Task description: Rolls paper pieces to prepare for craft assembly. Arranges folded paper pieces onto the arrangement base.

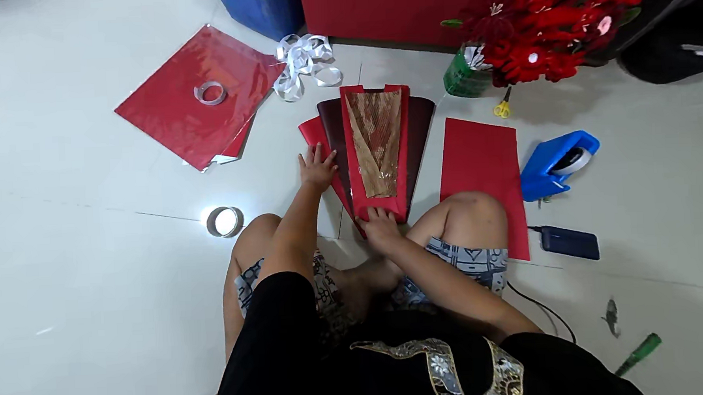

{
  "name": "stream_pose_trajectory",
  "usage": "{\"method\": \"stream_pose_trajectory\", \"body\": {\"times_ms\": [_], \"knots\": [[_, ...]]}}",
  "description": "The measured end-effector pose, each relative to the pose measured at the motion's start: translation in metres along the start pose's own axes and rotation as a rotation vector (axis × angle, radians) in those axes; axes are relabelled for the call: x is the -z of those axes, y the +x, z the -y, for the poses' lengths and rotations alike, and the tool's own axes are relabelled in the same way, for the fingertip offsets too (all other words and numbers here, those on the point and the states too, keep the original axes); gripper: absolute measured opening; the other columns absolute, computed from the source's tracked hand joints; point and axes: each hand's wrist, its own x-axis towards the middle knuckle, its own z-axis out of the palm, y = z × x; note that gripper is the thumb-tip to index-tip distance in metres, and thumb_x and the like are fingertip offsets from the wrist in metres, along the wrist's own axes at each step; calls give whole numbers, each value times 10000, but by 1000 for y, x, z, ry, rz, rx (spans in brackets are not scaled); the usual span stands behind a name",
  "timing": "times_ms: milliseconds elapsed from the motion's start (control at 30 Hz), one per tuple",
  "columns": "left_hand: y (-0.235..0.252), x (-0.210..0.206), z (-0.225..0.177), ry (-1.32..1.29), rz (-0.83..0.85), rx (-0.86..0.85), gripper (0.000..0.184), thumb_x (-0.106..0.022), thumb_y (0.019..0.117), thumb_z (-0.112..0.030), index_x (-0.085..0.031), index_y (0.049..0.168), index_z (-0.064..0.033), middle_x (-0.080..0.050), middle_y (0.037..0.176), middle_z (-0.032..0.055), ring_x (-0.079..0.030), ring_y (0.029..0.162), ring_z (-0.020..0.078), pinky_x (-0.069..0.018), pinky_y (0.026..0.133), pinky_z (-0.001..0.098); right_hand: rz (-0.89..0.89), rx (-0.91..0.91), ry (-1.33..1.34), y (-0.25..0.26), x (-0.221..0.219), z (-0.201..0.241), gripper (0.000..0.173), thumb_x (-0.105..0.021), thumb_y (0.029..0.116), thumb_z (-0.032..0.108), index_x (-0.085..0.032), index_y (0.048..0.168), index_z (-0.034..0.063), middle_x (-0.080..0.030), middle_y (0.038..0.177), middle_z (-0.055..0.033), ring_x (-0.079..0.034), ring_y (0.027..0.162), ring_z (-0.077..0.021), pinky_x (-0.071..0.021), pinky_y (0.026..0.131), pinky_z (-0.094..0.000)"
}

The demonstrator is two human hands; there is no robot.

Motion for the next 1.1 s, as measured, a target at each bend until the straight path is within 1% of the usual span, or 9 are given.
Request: {"method": "stream_pose_trajectory", "body": {"times_ms": [133, 233, 400, 567, 700, 767, 900, 1000, 1100], "knots": [[-16, -11, -13, 17, -14, -118, 669, -423, 1084, -472, -294, 1623, -98, -149, 1729, 93, -69, 1598, 351, -51, 1195, 742, -18, 17, 29, -1, -2, -2, 607, -520, 990, -2, -497, 1547, 238, -357, 1614, -211, -309, 1485, -466, -294, 1113, -750], [-47, -21, -27, 56, 131, -180, 753, -412, 1081, -490, -182, 1637, -37, -78, 1737, 108, -4, 1606, 310, 2, 1207, 719, -6, 22, 24, 0, -2, -2, 637, -567, 971, 1, -475, 1563, 219, -332, 1625, -226, -298, 1486, -477, -279, 1112, -758], [-98, -22, -51, 61, 310, -145, 726, -425, 1090, -424, -146, 1643, -45, -34, 1739, 114, 8, 1604, 319, -21, 1202, 728, -6, 26, 12, -2, -1, 0, 653, -540, 963, -46, -475, 1562, 207, -317, 1635, -226, -293, 1489, -484, -254, 1109, -782], [-113, -27, -63, 4, 298, -67, 645, -408, 1107, -332, -172, 1643, -60, -53, 1742, 81, -19, 1604, 321, -66, 1201, 729, -31, 58, 4, -6, -6, -3, 649, -535, 971, -39, -451, 1575, 184, -328, 1629, -232, -285, 1494, -493, -191, 1120, -810], [-112, -28, -63, -38, 260, -56, 628, -459, 1093, -302, -234, 1635, -77, -104, 1738, 69, -61, 1602, 324, -84, 1201, 730, -132, 132, -19, -15, -12, 5, 393, -516, 980, -16, -618, 1360, 4, -460, 1504, -276, -412, 1413, -464, -364, 1122, -652], [-111, -29, -61, -34, 249, -60, 627, -474, 1088, -305, -251, 1632, -86, -126, 1735, 63, -82, 1600, 320, -77, 1206, 723, -43, 111, 29, -26, -23, 22, 373, -542, 981, 34, -616, 1339, -35, -501, 1463, -281, -485, 1356, -466, -431, 1083, -633], [-110, -34, -60, -23, 177, -67, 654, -545, 1061, -339, -300, 1623, -110, -199, 1722, 45, -115, 1589, 362, -48, 1166, 785, 201, 49, 48, -58, -37, 44, 364, -532, 1045, 320, -676, 1292, 95, -659, 1313, -230, -612, 1230, -466, -461, 971, -739], [-113, -37, -59, 7, 119, -33, 639, -579, 1034, -363, -362, 1608, -182, -224, 1716, 10, -76, 1568, 472, -28, 1117, 843, 246, 26, -1, -67, -38, 48, 348, -525, 1041, 325, -684, 1321, 193, -662, 1327, -198, -606, 1244, -454, -453, 971, -745], [-111, -37, -65, 11, 100, 44, 660, -644, 988, -395, -401, 1590, -280, -98, 1738, 77, -21, 1546, 540, -33, 1107, 854, 175, 20, 4, -81, -41, 45, 357, -522, 1037, 333, -714, 1232, 103, -668, 1286, -231, -604, 1233, -465, -453, 976, -731]]}}
